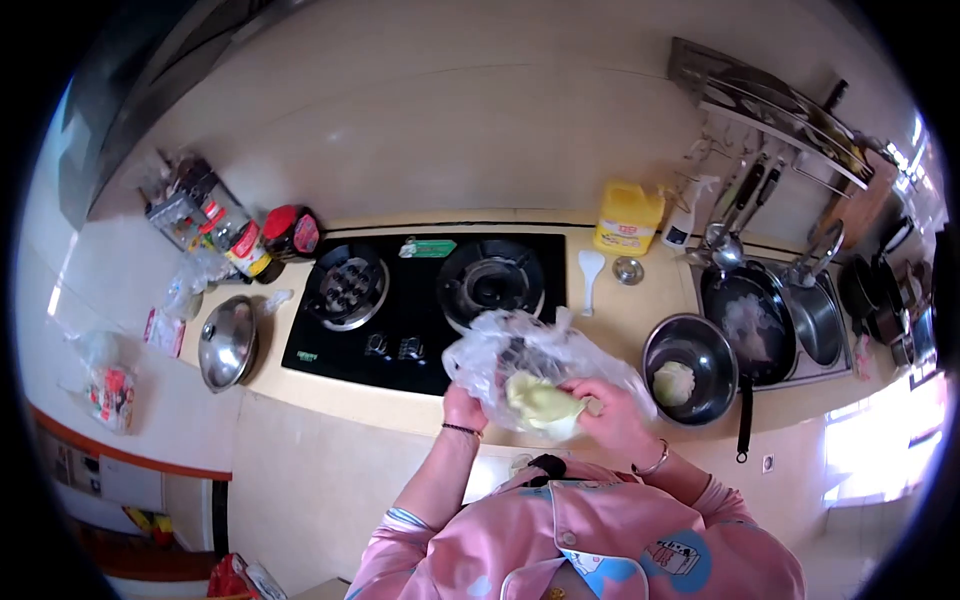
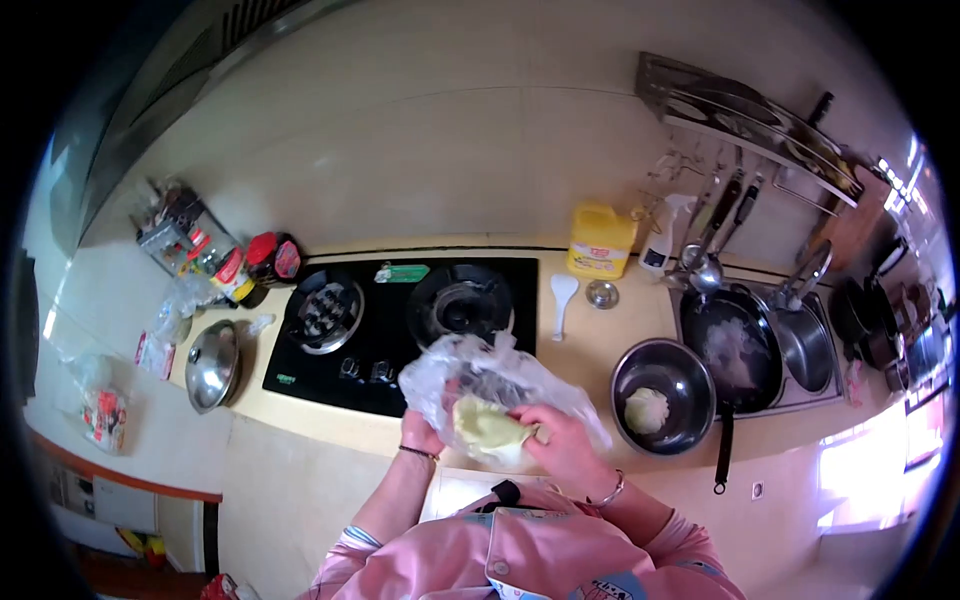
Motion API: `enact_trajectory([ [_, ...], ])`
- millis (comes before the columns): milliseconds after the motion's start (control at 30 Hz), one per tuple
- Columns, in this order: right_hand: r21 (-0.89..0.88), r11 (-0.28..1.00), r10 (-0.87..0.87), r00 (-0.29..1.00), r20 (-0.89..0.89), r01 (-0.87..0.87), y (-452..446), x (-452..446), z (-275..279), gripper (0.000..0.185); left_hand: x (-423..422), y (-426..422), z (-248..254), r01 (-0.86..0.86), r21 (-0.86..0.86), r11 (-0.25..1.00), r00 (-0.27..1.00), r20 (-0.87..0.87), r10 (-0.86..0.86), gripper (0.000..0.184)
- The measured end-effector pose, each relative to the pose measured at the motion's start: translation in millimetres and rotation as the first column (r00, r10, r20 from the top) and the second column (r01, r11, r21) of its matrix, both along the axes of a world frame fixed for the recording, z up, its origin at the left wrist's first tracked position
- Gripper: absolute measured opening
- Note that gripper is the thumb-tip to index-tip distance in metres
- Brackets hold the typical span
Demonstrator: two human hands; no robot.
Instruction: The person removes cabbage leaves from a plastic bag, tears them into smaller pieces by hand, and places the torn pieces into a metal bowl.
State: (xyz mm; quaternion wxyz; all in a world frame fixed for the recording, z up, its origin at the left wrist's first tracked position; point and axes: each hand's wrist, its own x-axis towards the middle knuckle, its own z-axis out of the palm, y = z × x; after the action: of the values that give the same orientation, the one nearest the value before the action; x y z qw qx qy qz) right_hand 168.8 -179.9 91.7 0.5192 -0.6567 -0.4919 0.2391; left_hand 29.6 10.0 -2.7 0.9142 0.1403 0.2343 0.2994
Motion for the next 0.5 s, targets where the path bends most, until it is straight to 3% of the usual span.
enact_trajectory([
  [33,0.024,0.999,-0.022,0.976,-0.217,0.028,-5,12,-18,0.015,3,17,-10,0.095,-0.052,0.994,0.985,0.152,-0.086,0.028],
  [67,0.028,0.998,-0.051,0.977,-0.208,0.058,-6,17,-18,0.015,9,36,-19,0.2,-0.088,0.976,0.938,0.306,-0.164,0.028],
  [133,0.156,0.942,-0.107,0.708,-0.698,0.296,-9,29,-14,0.023,34,60,-4,0.047,0.021,0.999,0.96,0.274,-0.051,0.028],
  [167,0.27,0.898,0.032,0.561,-0.827,0.347,-14,36,-25,0.031,49,64,19,-0.066,0.006,0.998,0.978,0.197,0.063,0.028],
  [200,0.279,0.883,0.012,0.576,-0.817,0.377,-20,44,-31,0.031,67,68,42,-0.178,0.003,0.984,0.976,0.127,0.176,0.028],
  [267,0.389,0.832,0.168,0.488,-0.857,0.396,-34,52,-43,0.03,99,99,42,-0.249,0.045,0.967,0.957,0.166,0.239,0.031],
  [333,0.395,0.793,0.144,0.487,-0.862,0.464,-43,57,-52,0.029,139,124,37,-0.329,0.03,0.944,0.937,0.131,0.323,0.034],
  [367,0.324,0.81,0.103,0.425,-0.899,0.489,-48,57,-51,0.027,151,127,33,-0.23,0.088,0.969,0.971,0.093,0.222,0.037],
  [433,0.218,0.786,0.028,0.319,-0.947,0.579,-51,53,-52,0.024,168,129,14,0.014,0.019,1.0,0.956,-0.294,-0.008,0.053],
  [467,0.207,0.78,0.015,0.313,-0.949,0.59,-55,53,-55,0.024,172,121,6,0.154,-0.019,0.988,0.883,-0.445,-0.147,0.059],
  [500,0.242,0.79,0.05,0.334,-0.941,0.563,-54,54,-61,0.028,171,104,-1,0.195,0.018,0.981,0.862,-0.481,-0.162,0.062],
])
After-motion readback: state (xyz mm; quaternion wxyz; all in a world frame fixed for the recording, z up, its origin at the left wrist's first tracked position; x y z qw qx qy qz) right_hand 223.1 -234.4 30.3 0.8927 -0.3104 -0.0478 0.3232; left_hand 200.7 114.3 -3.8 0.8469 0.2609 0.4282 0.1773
